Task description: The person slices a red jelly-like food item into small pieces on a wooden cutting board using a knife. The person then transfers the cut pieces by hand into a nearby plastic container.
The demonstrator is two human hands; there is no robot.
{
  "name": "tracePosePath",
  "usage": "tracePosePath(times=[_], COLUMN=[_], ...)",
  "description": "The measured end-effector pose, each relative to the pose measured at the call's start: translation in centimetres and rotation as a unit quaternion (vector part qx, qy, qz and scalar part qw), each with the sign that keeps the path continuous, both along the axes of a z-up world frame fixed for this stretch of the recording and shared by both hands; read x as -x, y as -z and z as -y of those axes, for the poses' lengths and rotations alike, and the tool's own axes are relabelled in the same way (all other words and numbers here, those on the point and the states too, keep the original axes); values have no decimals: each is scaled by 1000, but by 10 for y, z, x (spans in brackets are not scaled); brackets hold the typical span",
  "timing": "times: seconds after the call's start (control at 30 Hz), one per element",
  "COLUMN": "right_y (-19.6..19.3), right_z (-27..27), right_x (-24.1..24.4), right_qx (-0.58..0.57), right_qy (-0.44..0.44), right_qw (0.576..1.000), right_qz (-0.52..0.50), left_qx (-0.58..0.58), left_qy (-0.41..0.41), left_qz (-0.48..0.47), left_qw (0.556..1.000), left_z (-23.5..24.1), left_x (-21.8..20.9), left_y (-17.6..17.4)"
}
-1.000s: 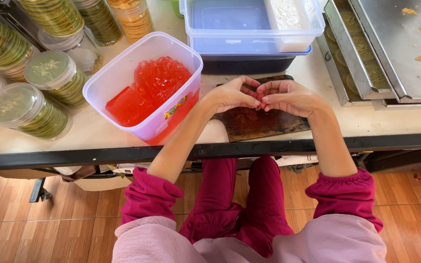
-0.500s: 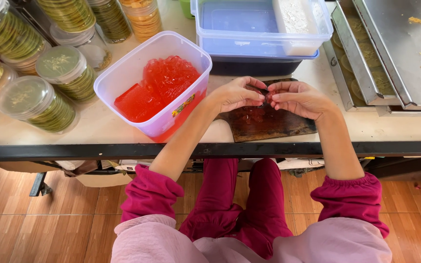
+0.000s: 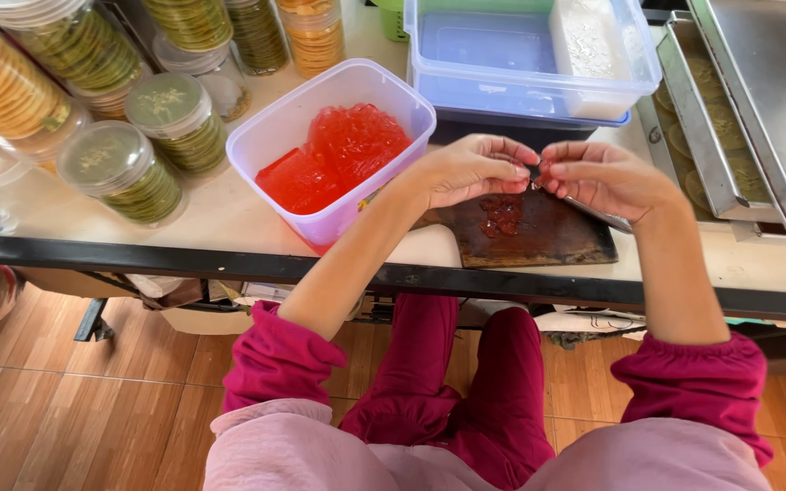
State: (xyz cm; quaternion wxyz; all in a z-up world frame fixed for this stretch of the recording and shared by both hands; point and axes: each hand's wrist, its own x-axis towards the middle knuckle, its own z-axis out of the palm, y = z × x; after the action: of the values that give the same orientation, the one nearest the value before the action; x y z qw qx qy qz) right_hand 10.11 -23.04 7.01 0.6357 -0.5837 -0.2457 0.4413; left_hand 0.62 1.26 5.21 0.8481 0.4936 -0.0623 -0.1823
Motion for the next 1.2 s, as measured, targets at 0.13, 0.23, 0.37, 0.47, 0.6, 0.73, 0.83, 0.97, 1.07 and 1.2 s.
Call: tracePosePath(times=[0.13, 0.23, 0.37, 0.47, 0.6, 0.73, 0.83, 0.97, 1.07, 1.2], right_y=[-49, -85, -93, -82, -62, -69, -74, -74, -86, -86], right_z=[-45, -100, -176, -214, -236, -227, -216, -204, -177, -104], right_x=[-4, 16, 42, 57, 52, 67, 69, 63, 72, 83], right_qx=[33, -13, 46, 67, 122, 140, 90, 7, -18, 41], right_qy=[-41, -86, -72, -88, -97, -88, -71, -83, -39, 42], right_qw=[996, 991, 982, 955, 835, 811, 812, 815, 825, 827], right_qz=[76, 104, 170, 275, 528, 561, 572, 573, 563, 559], left_qx=[-97, -277, -482, -519, -543, -557, -554, -571, -575, -521], left_qy=[-51, -147, -246, -265, -242, -256, -286, -295, -322, -398], left_qz=[25, 129, 161, 122, 86, 132, 196, 196, 235, 317], left_qw=[994, 941, 825, 803, 799, 779, 757, 740, 714, 685], left_z=[-32, -70, -125, -149, -152, -152, -140, -121, -112, -72], left_x=[51, 79, 82, 79, 90, 87, 88, 86, 84, 110], left_y=[-70, -93, -73, -55, -54, -46, -54, -64, -62, -85])
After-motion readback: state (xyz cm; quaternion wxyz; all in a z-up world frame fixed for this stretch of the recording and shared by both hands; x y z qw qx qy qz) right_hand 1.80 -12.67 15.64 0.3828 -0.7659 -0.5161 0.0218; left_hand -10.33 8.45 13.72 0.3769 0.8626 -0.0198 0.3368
